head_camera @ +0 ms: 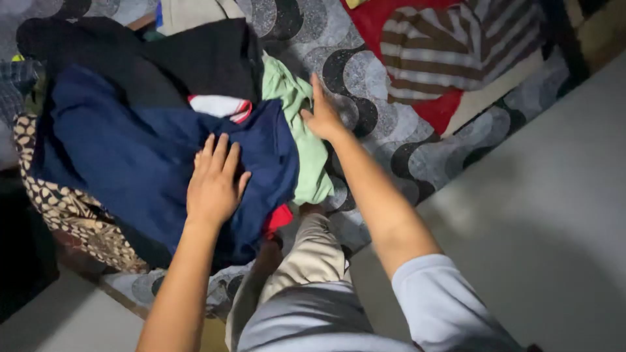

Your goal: The person uses a feather duster to wipe the top and sides of a black plastic storage unit. They repeatedly move the duster across the surface and edges, occasionally adjusting their grip, while clothes remain piled on a nearby chair.

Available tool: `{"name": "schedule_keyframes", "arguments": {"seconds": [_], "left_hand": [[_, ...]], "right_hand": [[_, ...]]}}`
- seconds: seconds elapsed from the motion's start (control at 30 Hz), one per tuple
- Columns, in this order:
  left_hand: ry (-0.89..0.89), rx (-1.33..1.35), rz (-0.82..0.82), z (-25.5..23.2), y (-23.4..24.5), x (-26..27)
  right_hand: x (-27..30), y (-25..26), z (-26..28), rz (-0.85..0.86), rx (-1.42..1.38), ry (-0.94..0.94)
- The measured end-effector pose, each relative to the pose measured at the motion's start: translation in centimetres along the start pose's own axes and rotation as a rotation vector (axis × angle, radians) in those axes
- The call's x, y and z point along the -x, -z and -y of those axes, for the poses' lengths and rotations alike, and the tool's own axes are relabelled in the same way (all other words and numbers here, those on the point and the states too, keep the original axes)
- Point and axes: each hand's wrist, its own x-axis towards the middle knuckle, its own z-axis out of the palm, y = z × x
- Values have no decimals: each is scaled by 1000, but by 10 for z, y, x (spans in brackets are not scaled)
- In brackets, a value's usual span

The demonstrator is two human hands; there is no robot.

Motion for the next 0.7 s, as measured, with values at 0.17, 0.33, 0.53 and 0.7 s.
{"name": "schedule_keyframes", "arguments": {"seconds": [0.17, 0.33, 0.53, 0.7], "left_hand": [[23, -17, -22, 6, -9, -4], [106, -118, -166, -4, -9, -40], [-240, -29, -425, -18, 11, -121], [-139, -179, 343, 5, -35, -136]], "right_hand": [[-28, -34, -30, -199, 222, 50], [17, -33, 32, -379, 149, 514], [100, -42, 126, -197, 409, 641], [118, -36, 120, -110, -46, 688]]}}
